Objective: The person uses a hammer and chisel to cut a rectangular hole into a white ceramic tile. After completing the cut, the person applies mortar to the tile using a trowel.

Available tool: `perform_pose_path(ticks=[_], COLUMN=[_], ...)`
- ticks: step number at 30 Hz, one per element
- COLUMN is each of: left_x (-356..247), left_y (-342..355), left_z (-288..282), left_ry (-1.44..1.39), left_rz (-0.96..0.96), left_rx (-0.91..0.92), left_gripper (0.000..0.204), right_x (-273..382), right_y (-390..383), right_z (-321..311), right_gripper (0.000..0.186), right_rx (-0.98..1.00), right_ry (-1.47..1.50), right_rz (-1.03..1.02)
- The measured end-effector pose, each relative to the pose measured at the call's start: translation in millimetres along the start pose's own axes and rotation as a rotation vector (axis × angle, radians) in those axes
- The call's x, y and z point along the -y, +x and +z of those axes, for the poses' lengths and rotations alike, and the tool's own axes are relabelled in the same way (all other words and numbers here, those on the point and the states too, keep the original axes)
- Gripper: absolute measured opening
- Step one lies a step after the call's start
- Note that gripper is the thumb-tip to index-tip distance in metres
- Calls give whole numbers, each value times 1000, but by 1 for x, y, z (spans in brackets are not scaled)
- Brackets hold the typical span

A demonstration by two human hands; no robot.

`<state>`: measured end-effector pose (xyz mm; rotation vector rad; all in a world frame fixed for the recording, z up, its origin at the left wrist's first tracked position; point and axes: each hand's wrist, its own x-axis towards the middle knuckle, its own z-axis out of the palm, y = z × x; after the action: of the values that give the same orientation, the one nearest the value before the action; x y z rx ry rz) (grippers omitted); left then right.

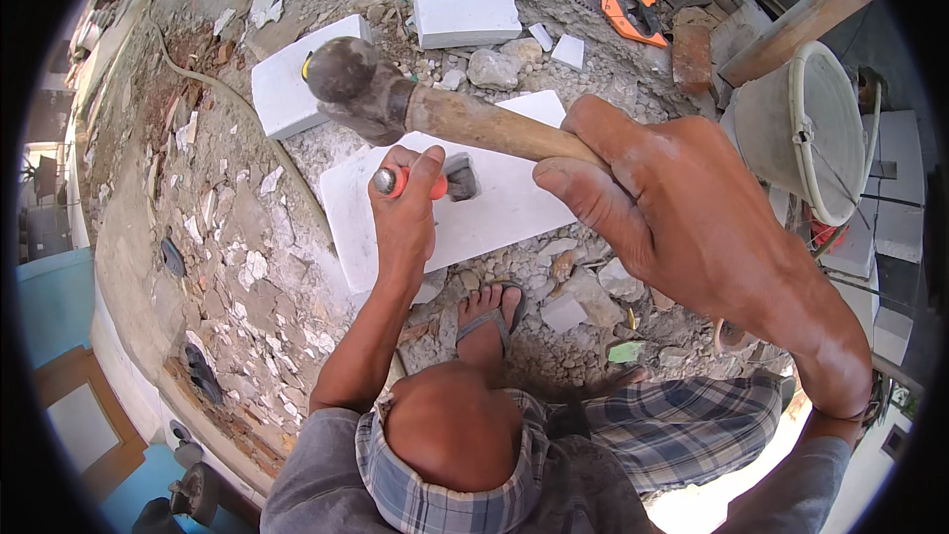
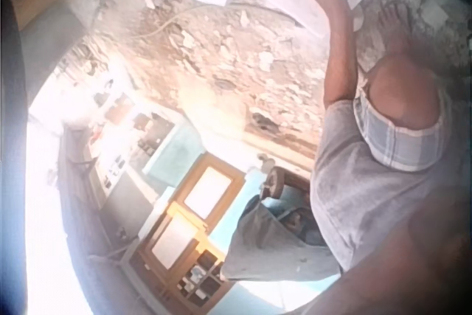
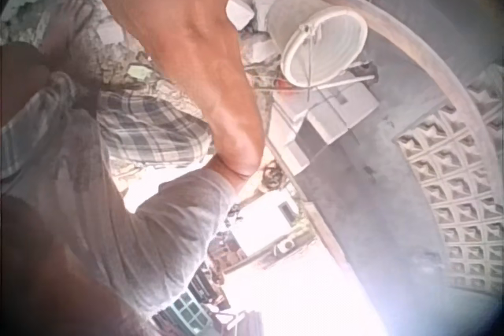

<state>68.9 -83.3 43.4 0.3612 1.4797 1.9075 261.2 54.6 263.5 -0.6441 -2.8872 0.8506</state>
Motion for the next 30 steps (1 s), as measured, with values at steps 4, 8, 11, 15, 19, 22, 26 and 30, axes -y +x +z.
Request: perform_pose_path(ticks=[4,8,11,15,19,22,26,30], left_x=[5,25,27,-26,-106,-118,-63,-19], left_y=[3,-2,-2,26,49,53,49,13], left_z=[13,19,15,-18,-103,-181,-248,-249], left_ry=[-2,126,189,-143,-99,232,782,579], left_rz=[-88,-92,-63,-87,-73,-81,-337,-703], left_rx=[-33,58,129,-57,-160,-291,-454,-325], left_gripper=[12,9,18,31,31,41,52,69], right_x=[4,-11,-36,-87,-154,-201,-234,-218], right_y=[8,30,14,-23,-39,-38,-33,-30], right_z=[5,14,6,2,53,110,172,215], right_gripper=[36,40,43,42,38,38,42,67], right_rx=[26,205,209,13,32,10,-55,-116], right_ry=[32,-107,-73,-149,-212,-256,-220,428], right_rz=[-35,32,191,350,645,711,681,770])
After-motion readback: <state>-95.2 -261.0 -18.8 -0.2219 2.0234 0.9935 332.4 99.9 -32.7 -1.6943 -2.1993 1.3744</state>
